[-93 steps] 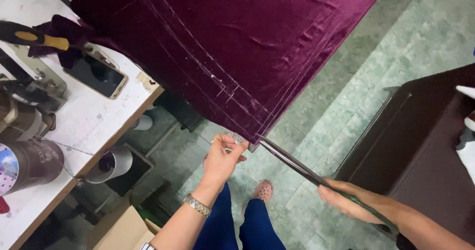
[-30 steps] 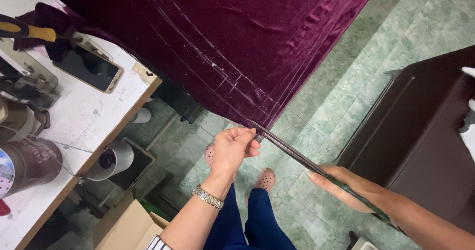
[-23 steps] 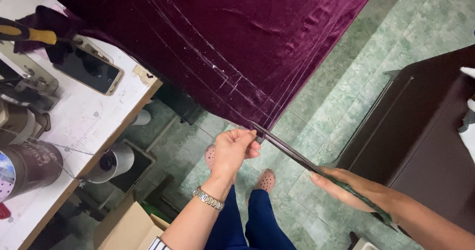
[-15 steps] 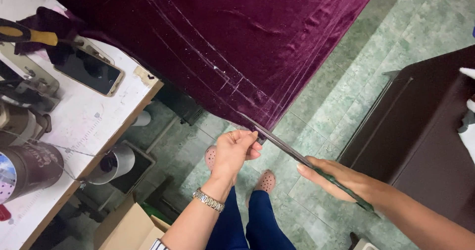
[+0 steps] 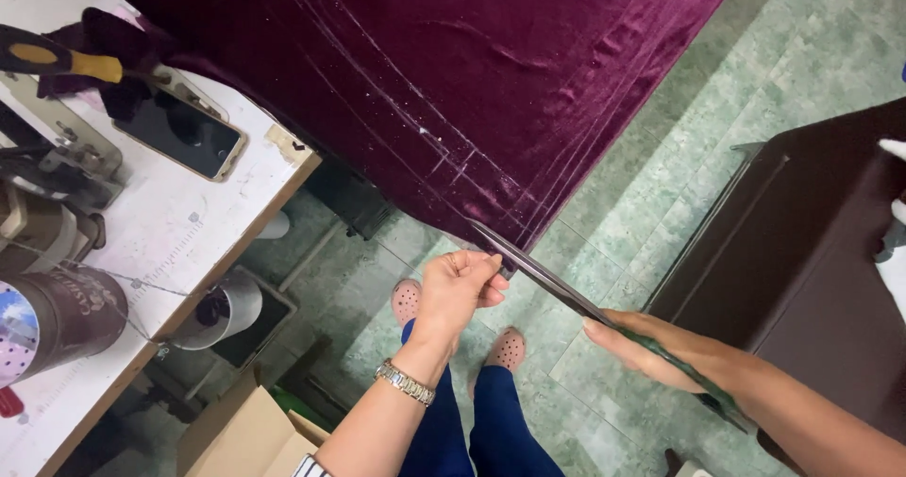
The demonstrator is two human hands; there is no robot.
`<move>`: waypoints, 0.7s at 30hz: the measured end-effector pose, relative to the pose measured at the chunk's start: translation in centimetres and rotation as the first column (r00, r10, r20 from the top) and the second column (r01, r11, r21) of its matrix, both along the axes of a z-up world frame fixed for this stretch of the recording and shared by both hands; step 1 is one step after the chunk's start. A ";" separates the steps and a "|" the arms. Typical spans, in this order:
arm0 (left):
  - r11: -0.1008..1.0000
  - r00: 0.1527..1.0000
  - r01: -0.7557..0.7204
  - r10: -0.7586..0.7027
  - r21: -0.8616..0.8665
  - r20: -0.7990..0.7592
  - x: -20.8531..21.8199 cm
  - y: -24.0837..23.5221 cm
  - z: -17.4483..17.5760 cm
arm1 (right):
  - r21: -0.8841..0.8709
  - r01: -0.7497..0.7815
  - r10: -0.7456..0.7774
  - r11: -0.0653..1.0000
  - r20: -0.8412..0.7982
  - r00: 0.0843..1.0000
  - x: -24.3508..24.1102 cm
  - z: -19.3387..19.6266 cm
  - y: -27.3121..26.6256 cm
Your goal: Cutting a garment pattern from purple velvet fabric using large tailor's scissors on a cutting table.
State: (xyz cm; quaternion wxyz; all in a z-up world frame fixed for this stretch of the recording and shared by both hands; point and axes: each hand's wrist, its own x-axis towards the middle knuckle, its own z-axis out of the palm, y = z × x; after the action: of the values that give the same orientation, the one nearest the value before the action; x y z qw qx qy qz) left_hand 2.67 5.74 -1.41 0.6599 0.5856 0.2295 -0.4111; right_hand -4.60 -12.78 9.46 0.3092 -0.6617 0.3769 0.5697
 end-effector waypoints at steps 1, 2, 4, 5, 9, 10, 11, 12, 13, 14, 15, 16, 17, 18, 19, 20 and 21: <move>1.000 1.000 -0.002 0.002 0.000 0.001 0.0 0.0 0.0 | 0.000 -0.002 0.002 1.000 0.001 1.000 -0.3 -0.6 -0.3; 1.000 1.000 0.005 -0.005 -0.004 0.010 0.0 0.1 0.0 | 0.019 -0.025 0.024 1.000 0.039 0.999 -0.6 -1.2 -0.6; 1.000 1.000 0.010 -0.010 -0.007 0.024 0.1 0.1 0.0 | 0.038 -0.049 0.046 0.998 0.083 0.996 -0.1 -1.5 -0.4; 1.000 1.000 0.014 -0.014 -0.007 0.017 0.1 0.1 0.1 | 0.066 -0.083 0.072 0.994 0.145 0.987 0.6 -1.1 0.1; 0.999 0.998 -0.031 0.033 -0.036 0.051 -0.6 -0.1 -2.1 | 0.119 -0.114 0.084 0.986 0.229 0.970 1.5 -1.4 0.6; 0.999 0.998 -0.032 0.034 -0.035 0.051 -0.5 0.0 -2.0 | 0.120 -0.114 0.085 0.986 0.228 0.970 1.7 -1.7 0.7; 0.999 0.998 -0.032 0.034 -0.043 0.048 -0.4 0.1 -1.9 | 0.140 -0.110 0.074 0.984 0.242 0.967 1.8 -1.9 0.8; 0.998 0.998 -0.033 0.035 -0.050 0.046 -0.4 0.1 -1.8 | 0.159 -0.106 0.063 0.981 0.256 0.965 2.0 -2.1 0.9; 0.998 0.998 -0.034 0.036 -0.050 0.045 -0.3 0.1 -1.7 | 0.160 -0.107 0.064 0.981 0.254 0.965 2.0 -2.3 0.9; 0.998 0.998 -0.031 0.033 -0.046 0.048 -0.3 0.1 -1.6 | 0.179 -0.104 0.053 0.978 0.267 0.962 2.0 -2.5 0.9; 0.999 0.998 -0.028 0.030 -0.042 0.052 -0.3 0.1 -1.5 | 0.198 -0.101 0.042 0.975 0.279 0.959 1.9 -2.7 0.9; 0.999 0.998 -0.029 0.031 -0.041 0.051 -0.3 0.1 -1.5 | 0.199 -0.102 0.043 0.975 0.278 0.959 1.9 -2.9 1.0; 0.999 0.998 -0.030 0.032 -0.045 0.049 -0.3 0.1 -1.5 | 0.217 -0.098 0.032 0.971 0.292 0.956 1.9 -3.1 1.0; 0.998 0.998 -0.031 0.033 -0.049 0.048 -0.3 0.1 -1.4 | 0.236 -0.095 0.020 0.967 0.304 0.952 1.8 -3.3 1.1; 0.998 0.998 -0.031 0.034 -0.050 0.048 -0.5 0.1 -1.9 | 0.236 -0.096 0.020 0.967 0.304 0.952 2.1 -3.5 1.4; 0.998 0.998 -0.025 0.028 -0.053 0.059 -0.6 0.0 -2.4 | 0.255 -0.093 0.008 0.963 0.316 0.949 2.3 -3.7 1.7; 0.998 0.997 -0.018 0.022 -0.059 0.070 -0.7 -0.1 -2.9 | 0.272 -0.091 -0.003 0.958 0.328 0.945 2.6 -3.9 2.0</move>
State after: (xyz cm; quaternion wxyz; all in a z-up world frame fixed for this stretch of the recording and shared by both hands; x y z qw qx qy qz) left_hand 1.97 5.67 -4.30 0.6885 0.5780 0.1999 -0.3899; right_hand -2.05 -10.79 5.59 0.4457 -0.7038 0.2202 0.5075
